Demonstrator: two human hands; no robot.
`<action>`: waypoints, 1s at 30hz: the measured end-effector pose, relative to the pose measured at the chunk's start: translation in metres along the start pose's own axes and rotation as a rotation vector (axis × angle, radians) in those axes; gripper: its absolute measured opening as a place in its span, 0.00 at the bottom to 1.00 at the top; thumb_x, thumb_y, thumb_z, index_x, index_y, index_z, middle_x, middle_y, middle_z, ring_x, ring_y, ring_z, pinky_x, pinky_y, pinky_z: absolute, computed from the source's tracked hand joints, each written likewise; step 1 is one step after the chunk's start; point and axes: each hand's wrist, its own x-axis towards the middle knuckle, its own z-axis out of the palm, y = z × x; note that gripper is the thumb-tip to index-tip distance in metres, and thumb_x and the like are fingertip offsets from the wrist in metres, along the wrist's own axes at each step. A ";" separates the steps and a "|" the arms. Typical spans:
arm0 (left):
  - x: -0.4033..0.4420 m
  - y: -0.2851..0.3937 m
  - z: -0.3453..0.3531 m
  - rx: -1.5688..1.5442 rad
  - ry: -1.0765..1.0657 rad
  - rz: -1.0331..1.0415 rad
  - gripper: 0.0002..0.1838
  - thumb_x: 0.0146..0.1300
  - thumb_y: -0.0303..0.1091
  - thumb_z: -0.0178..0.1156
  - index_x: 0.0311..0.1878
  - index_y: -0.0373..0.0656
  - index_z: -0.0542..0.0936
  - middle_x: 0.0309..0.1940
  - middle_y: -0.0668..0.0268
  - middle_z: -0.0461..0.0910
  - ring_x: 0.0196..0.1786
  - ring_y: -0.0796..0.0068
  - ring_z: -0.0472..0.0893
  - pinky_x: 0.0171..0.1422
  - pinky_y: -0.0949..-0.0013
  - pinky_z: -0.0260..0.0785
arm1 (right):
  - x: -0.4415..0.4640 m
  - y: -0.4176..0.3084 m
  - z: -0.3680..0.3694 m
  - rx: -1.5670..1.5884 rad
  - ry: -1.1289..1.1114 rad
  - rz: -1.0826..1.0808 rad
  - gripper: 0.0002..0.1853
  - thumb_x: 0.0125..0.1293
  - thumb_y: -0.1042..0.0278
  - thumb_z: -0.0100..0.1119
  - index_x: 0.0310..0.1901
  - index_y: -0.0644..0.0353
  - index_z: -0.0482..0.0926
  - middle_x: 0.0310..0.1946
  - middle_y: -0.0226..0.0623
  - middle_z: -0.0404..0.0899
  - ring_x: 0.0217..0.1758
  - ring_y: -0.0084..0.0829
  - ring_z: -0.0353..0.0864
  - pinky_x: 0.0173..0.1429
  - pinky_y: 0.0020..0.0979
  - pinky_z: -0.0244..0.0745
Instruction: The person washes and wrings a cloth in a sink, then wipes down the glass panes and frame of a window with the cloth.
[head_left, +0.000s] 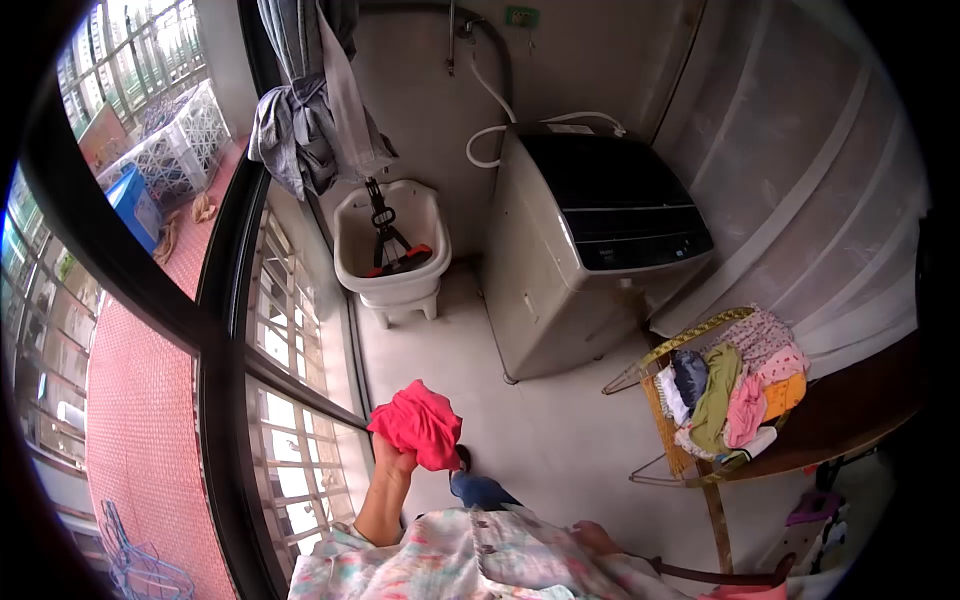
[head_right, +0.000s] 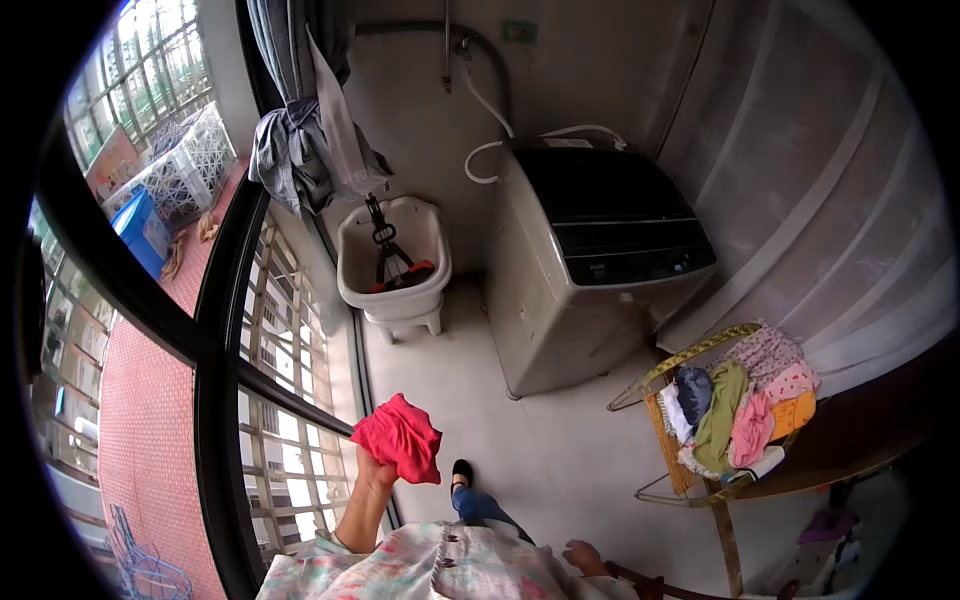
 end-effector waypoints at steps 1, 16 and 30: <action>0.021 0.014 0.015 0.010 -0.002 0.012 0.21 0.71 0.43 0.42 0.56 0.38 0.72 0.49 0.58 0.78 0.52 0.61 0.78 0.59 0.58 0.71 | 0.027 -0.059 -0.055 -0.028 0.068 0.074 0.23 0.58 0.54 0.54 0.53 0.56 0.77 0.52 0.44 0.77 0.58 0.42 0.75 0.60 0.39 0.69; 0.272 0.139 0.113 0.219 -0.082 -0.054 0.20 0.66 0.42 0.47 0.55 0.39 0.74 0.49 0.60 0.79 0.53 0.63 0.78 0.60 0.60 0.69 | 0.275 -0.613 -0.398 0.777 0.282 -0.715 0.34 0.61 0.54 0.61 0.65 0.62 0.62 0.58 0.42 0.72 0.61 0.35 0.72 0.65 0.32 0.64; 0.492 0.180 0.246 0.750 0.146 0.012 0.14 0.52 0.27 0.64 0.43 0.50 0.78 0.35 0.71 0.81 0.33 0.75 0.80 0.32 0.73 0.71 | 0.508 -0.657 -0.574 0.807 0.358 -0.493 0.19 0.68 0.53 0.47 0.46 0.59 0.79 0.44 0.48 0.80 0.50 0.46 0.78 0.53 0.35 0.71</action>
